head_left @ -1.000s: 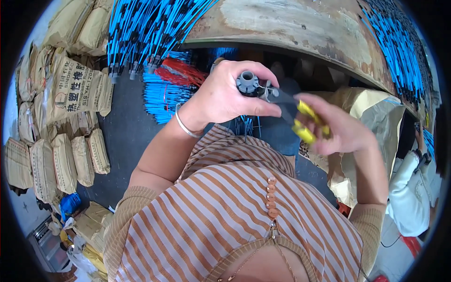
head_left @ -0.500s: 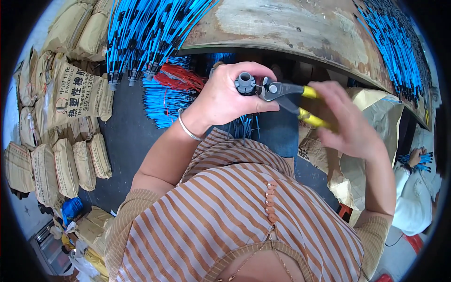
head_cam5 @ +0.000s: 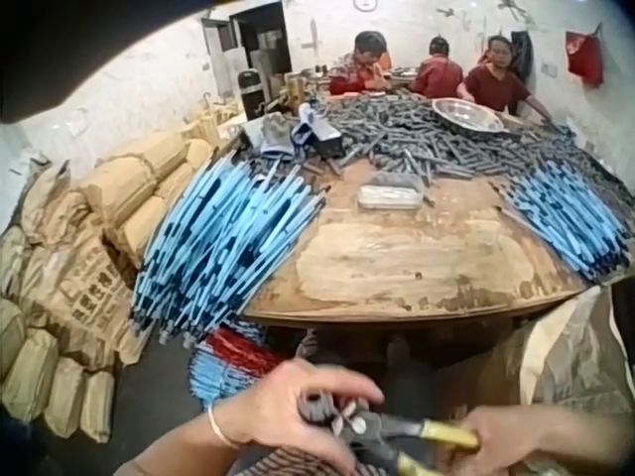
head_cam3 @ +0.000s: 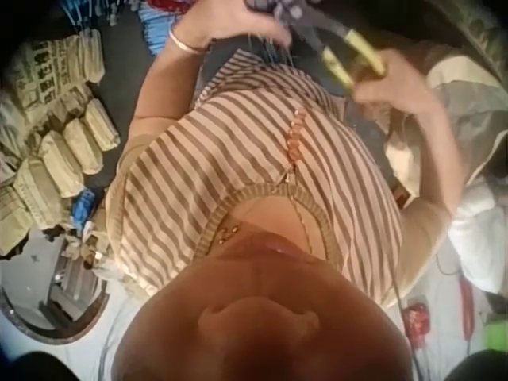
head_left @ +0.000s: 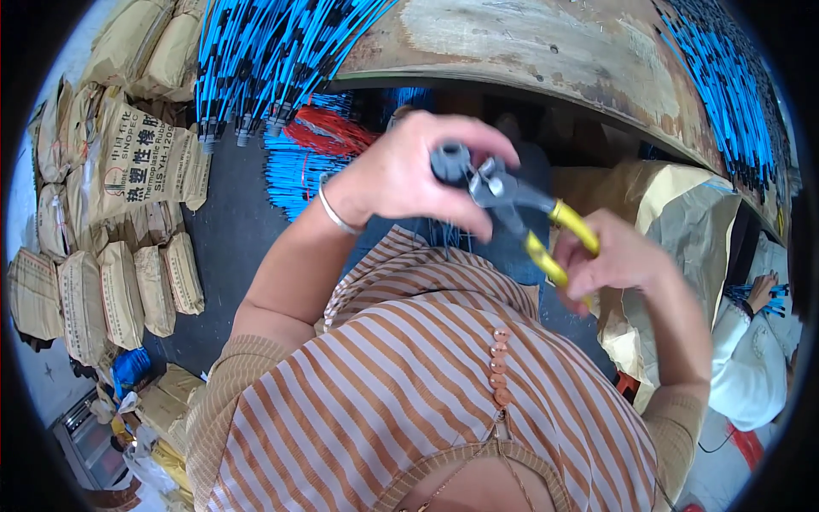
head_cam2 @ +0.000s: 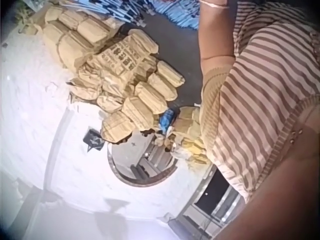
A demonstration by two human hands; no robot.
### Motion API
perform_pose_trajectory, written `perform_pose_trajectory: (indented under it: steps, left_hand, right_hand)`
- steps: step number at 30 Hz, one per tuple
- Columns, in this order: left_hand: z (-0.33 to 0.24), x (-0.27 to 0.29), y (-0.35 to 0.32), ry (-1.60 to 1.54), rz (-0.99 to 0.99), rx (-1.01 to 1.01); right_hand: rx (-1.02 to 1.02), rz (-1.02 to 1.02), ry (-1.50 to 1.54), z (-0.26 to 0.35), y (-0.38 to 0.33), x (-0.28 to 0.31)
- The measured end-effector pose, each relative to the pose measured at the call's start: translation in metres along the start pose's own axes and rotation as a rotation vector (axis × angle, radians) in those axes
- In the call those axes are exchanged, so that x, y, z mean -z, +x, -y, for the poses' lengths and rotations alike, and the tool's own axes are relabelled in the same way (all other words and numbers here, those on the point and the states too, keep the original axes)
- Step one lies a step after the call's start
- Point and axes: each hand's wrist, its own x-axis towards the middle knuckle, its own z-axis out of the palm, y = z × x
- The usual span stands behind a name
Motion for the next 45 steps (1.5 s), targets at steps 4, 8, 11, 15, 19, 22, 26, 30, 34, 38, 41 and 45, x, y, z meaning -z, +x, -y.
perform_pose_trajectory:
  steps: [4, 8, 11, 15, 19, 22, 26, 30, 34, 38, 41, 45]
  left_hand:
    - [0.005, 0.003, 0.001, 0.062, 0.048, -0.116]
    - [0.006, -0.001, 0.001, 0.067, -0.158, 0.027]
    - [0.001, -0.007, 0.006, 0.034, -0.211, 0.067]
    - [-0.003, 0.000, 0.007, 0.048, -0.092, 0.055]
    - [0.003, -0.001, 0.004, -0.038, -0.002, 0.007]
    - [0.003, -0.005, 0.002, 0.010, -0.177, 0.096]
    - [0.000, -0.018, 0.003, 0.066, -0.258, 0.094]
    - [-0.004, -0.017, 0.003, 0.114, -0.229, 0.106]
    - [-0.004, -0.016, -0.001, 0.106, -0.220, 0.125]
    - [-0.003, -0.015, 0.001, 0.034, -0.197, 0.098]
    - [-0.001, -0.014, -0.002, 0.077, -0.198, 0.085]
    - [-0.005, -0.015, -0.002, 0.137, -0.182, 0.054]
  right_hand:
    - [0.201, 0.487, 0.561, -0.028, 0.010, -0.005]
    - [0.527, -0.272, -0.079, -0.005, 0.008, 0.004]
    - [0.704, -0.887, -0.853, 0.001, 0.009, 0.006]
    - [-0.021, 0.085, 0.157, -0.002, 0.012, 0.013]
    - [-0.117, 0.821, 0.613, -0.023, 0.032, 0.010]
    - [0.339, 0.260, 0.494, -0.013, 0.018, 0.006]
    - [0.480, -0.401, -0.481, 0.003, 0.007, -0.011]
    - [0.510, -0.373, -0.428, 0.012, -0.008, -0.004]
    - [0.549, -0.477, -0.389, 0.000, 0.006, -0.012]
    - [0.582, -0.481, -0.217, -0.003, 0.009, -0.021]
    - [0.237, -0.238, 0.020, 0.015, -0.004, -0.005]
    - [0.048, -0.116, 0.071, 0.034, -0.021, 0.005]
